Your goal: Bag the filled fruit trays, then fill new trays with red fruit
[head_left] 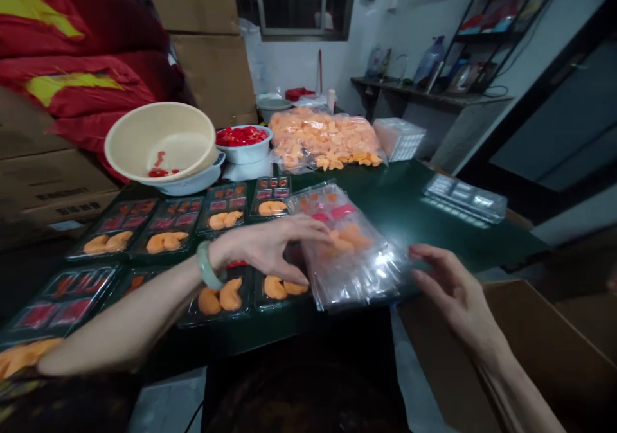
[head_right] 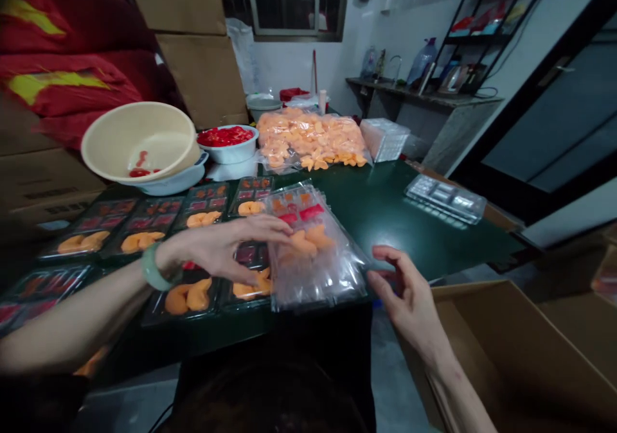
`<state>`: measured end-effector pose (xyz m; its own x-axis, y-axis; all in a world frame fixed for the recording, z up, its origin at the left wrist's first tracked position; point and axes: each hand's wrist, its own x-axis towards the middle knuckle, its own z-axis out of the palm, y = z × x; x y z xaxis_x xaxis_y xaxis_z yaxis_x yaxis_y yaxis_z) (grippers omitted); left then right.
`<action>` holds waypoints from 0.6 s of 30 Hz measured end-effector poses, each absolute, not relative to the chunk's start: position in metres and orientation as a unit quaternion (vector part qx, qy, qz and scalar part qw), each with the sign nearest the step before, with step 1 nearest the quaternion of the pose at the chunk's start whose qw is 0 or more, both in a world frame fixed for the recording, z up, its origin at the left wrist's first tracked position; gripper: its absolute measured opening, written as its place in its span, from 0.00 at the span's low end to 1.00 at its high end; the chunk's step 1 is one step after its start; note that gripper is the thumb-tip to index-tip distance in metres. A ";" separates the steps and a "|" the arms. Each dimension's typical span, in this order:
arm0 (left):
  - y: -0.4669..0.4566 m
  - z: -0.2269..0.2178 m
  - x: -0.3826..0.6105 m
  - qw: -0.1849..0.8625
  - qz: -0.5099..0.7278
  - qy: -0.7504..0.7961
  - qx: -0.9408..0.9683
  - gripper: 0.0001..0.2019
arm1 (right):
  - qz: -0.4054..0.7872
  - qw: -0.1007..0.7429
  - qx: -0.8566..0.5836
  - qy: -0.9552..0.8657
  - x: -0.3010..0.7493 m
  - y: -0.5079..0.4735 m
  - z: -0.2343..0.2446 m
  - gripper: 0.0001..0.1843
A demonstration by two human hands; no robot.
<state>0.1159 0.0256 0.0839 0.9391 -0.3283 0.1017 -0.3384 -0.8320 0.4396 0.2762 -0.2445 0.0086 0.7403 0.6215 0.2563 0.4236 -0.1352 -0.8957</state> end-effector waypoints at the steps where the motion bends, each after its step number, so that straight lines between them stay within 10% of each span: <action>1: 0.031 0.093 0.121 0.231 -0.004 -0.190 0.954 0.34 | 0.123 0.594 -0.754 -0.252 0.269 -0.251 -0.001 0.21; 9: 0.065 0.084 0.182 0.052 -0.049 -0.241 0.968 0.50 | 0.366 0.690 -0.624 0.025 0.201 -0.244 -0.053 0.30; 18: 0.058 0.051 0.171 0.042 0.059 -0.256 0.964 0.31 | 0.375 0.606 -0.701 -0.039 0.253 -0.230 -0.050 0.22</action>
